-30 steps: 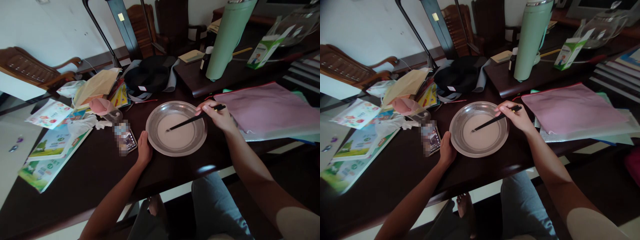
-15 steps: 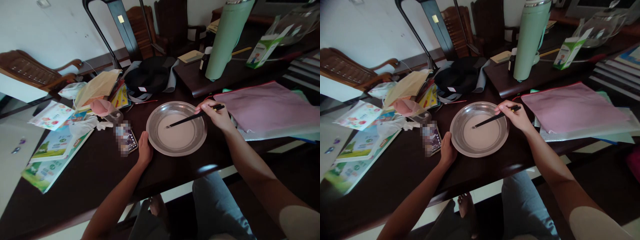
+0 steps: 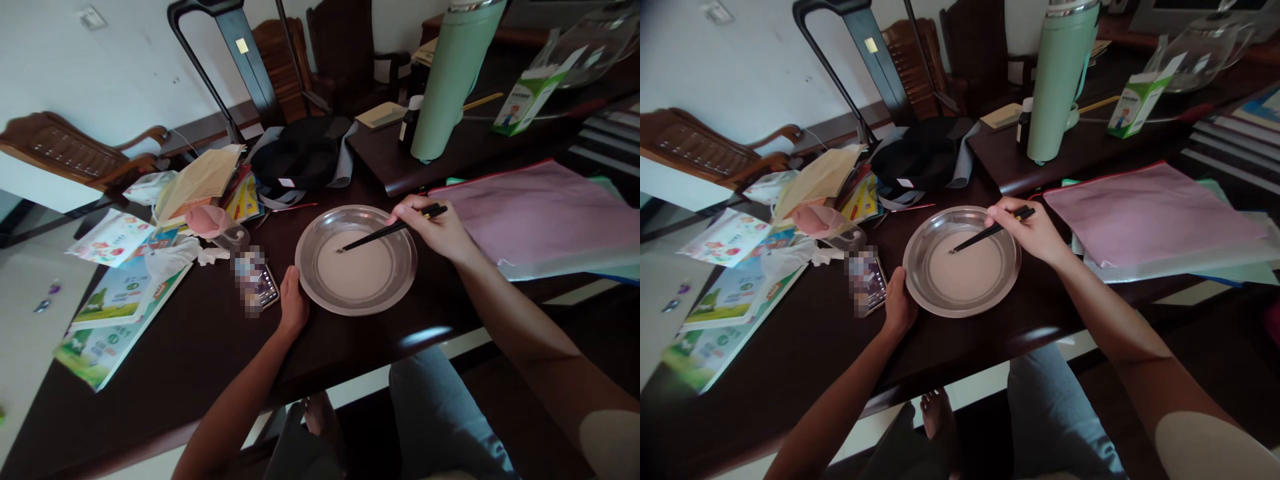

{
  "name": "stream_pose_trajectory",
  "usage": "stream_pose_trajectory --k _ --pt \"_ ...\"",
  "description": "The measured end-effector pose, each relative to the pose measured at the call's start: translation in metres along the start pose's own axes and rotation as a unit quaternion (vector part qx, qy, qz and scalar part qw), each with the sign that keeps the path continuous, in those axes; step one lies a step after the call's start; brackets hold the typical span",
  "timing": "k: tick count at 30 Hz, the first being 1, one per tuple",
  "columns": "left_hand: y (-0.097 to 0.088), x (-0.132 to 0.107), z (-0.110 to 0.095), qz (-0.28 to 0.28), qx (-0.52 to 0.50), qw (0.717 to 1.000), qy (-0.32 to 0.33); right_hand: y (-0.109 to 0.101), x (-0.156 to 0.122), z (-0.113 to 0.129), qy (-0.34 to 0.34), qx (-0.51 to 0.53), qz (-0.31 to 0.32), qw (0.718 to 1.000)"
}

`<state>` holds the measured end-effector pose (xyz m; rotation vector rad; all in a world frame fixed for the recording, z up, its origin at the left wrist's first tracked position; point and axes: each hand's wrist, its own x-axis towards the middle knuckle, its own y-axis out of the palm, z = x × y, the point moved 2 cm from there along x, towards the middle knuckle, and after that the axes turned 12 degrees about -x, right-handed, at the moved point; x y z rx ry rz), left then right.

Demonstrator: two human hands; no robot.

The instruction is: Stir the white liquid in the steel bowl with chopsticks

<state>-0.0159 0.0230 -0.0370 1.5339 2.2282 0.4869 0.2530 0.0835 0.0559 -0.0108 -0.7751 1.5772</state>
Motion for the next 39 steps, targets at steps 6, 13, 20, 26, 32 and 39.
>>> stream_pose_trajectory --k 6,13,20,26,32,39 --pt "0.002 -0.001 -0.003 -0.003 0.001 1.0 -0.004 -0.012 0.013 -0.006 0.017 0.054 -0.027 0.998" --pt "-0.005 0.002 0.0 0.005 0.014 1.0 0.007 0.011 0.025 -0.022 0.0 0.075 0.082 0.994" --pt "-0.006 0.002 -0.001 0.001 0.015 1.0 0.005 -0.005 0.025 -0.056 0.008 0.082 -0.058 0.995" --pt "-0.005 0.002 -0.003 0.001 0.02 1.0 0.008 0.009 0.013 -0.043 -0.018 0.106 0.061 0.992" --pt "-0.003 0.002 -0.003 0.013 0.02 0.999 0.022 -0.002 0.019 -0.043 -0.018 0.126 -0.017 0.992" --pt "0.0 0.002 0.0 0.002 -0.006 1.0 -0.001 0.008 0.015 -0.046 -0.01 0.179 0.056 0.982"
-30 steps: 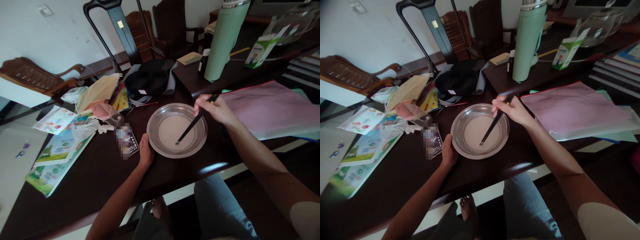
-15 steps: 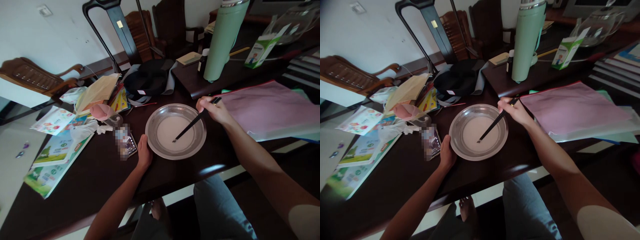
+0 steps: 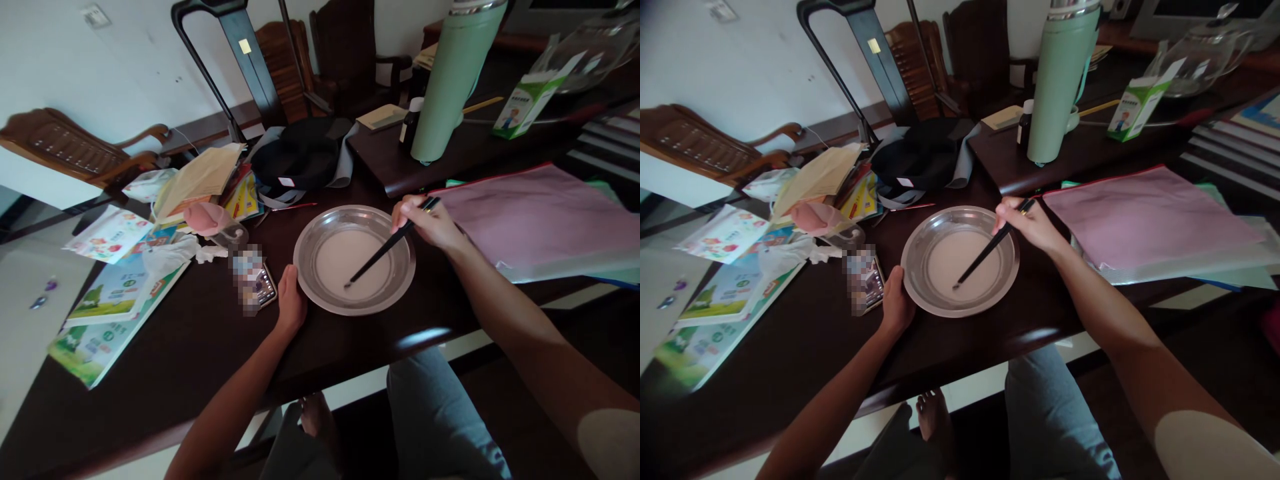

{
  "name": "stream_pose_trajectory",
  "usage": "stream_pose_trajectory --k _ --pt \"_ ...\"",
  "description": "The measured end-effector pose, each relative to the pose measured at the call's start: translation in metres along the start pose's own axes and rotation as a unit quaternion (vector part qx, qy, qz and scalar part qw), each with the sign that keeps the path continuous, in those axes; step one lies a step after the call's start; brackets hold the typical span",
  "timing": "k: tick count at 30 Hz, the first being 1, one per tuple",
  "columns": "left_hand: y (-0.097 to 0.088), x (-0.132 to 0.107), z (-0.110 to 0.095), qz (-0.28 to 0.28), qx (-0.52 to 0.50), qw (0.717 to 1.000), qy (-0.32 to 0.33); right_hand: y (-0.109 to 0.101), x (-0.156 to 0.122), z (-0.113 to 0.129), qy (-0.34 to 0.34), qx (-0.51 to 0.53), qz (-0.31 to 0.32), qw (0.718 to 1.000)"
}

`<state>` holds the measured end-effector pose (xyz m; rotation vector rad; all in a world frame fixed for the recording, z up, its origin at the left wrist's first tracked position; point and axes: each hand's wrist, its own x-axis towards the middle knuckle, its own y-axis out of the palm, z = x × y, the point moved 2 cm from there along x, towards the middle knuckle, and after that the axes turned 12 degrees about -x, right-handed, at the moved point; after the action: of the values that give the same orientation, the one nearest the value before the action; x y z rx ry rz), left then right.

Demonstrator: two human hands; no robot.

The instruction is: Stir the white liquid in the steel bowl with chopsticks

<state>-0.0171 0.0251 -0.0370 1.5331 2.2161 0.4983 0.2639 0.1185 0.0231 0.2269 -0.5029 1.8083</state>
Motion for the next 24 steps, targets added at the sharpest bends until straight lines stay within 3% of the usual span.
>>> stream_pose_trajectory --k 3,8,10,15,21,24 --pt "0.001 0.0 0.0 0.001 -0.004 1.0 0.0 0.003 -0.001 0.004 -0.01 -0.05 0.014 0.999" --pt "0.004 -0.001 -0.002 0.001 0.003 1.0 0.005 -0.014 0.002 0.0 -0.027 -0.023 -0.107 0.994" --pt "0.005 -0.002 -0.004 0.001 0.008 1.0 0.011 -0.014 0.001 -0.002 -0.025 -0.008 -0.094 0.995" --pt "0.006 -0.004 -0.006 -0.003 0.02 1.0 0.01 0.001 -0.003 0.003 -0.016 -0.046 0.019 0.999" --pt "0.008 -0.004 -0.007 0.003 0.017 1.0 0.012 -0.011 0.001 0.0 -0.012 -0.042 -0.113 0.993" --pt "0.007 -0.004 -0.006 0.005 0.01 1.0 0.008 -0.008 -0.001 -0.002 -0.011 -0.031 -0.072 0.997"
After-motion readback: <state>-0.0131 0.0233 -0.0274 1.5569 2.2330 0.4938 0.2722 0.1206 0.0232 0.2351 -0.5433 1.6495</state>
